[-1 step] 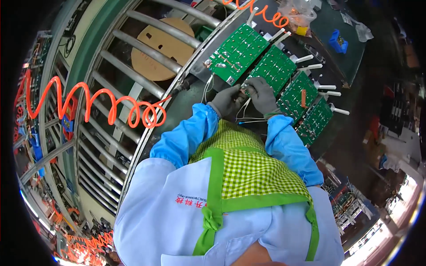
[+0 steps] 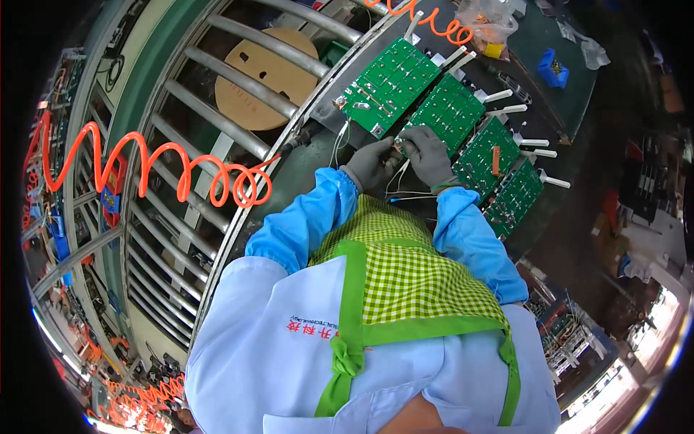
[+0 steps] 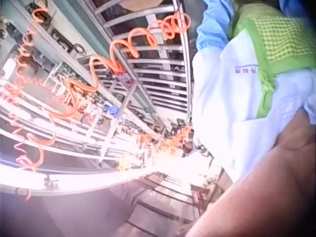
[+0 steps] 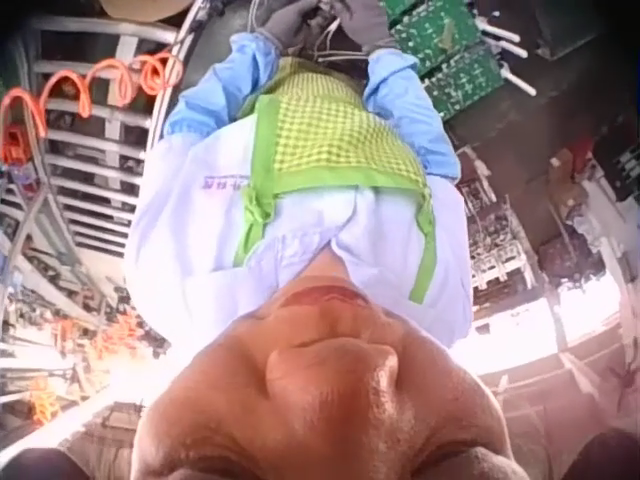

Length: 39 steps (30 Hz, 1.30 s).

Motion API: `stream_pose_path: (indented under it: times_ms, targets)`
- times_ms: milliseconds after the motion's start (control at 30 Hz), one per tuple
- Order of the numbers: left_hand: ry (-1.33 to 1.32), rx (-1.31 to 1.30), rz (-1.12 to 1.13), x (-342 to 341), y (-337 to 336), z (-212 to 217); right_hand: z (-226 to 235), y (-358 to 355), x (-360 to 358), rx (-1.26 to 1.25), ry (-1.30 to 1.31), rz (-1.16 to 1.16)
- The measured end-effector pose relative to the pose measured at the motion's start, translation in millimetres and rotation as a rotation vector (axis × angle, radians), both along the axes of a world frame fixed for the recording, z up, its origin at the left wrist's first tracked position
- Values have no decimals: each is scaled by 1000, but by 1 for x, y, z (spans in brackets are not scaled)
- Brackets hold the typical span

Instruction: The person retrieves circuit board assemblies from a rack and places them onto a workbench. The person then gathers copper plates and fasteners, attaches the plates onto the boards by hand, and secures them using a pneumatic screwdriver.

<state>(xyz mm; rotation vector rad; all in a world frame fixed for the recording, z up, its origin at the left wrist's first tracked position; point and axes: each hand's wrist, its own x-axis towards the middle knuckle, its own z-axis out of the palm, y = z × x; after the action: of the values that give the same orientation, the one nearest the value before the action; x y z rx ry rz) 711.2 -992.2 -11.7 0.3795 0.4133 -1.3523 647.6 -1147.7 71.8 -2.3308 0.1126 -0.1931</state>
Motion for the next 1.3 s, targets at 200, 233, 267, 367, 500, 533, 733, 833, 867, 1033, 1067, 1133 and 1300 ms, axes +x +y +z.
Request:
stream_pose_path:
  times_ms: [200,233,267,367,500,533,733,833,867,1033,1067,1133,1300]
  targets:
    - [-15,-25,54,-1,-1,6,-2,3,3,-137,-42,78]
    - [-56,33,70,-3,-2,14,-1,7,3,-159,-54,70]
    - [-102,128,81,-5,-6,21,0,9,4,-149,-23,45]
    - [-65,141,-11,-2,-2,23,-1,8,5,-190,34,25]
    - [-61,28,10,-2,3,12,0,13,6,-172,47,-24]
    - [-98,63,11,-2,3,11,3,15,7,-170,48,-25]
    - [-93,163,52,-4,-4,23,5,4,7,-86,103,22]
    - [-84,178,40,-4,-6,22,5,0,5,-59,36,79]
    - [-77,199,36,-4,-7,23,3,-2,5,-78,70,62]
    - [-100,165,39,-5,-8,17,7,3,8,-153,109,43]
    - [-108,178,39,-6,-8,19,7,4,8,-186,148,32]
    - [-114,184,42,-5,-9,23,6,2,6,-227,189,23]
    - [-49,157,36,-5,-5,18,16,10,-2,-10,77,-51]
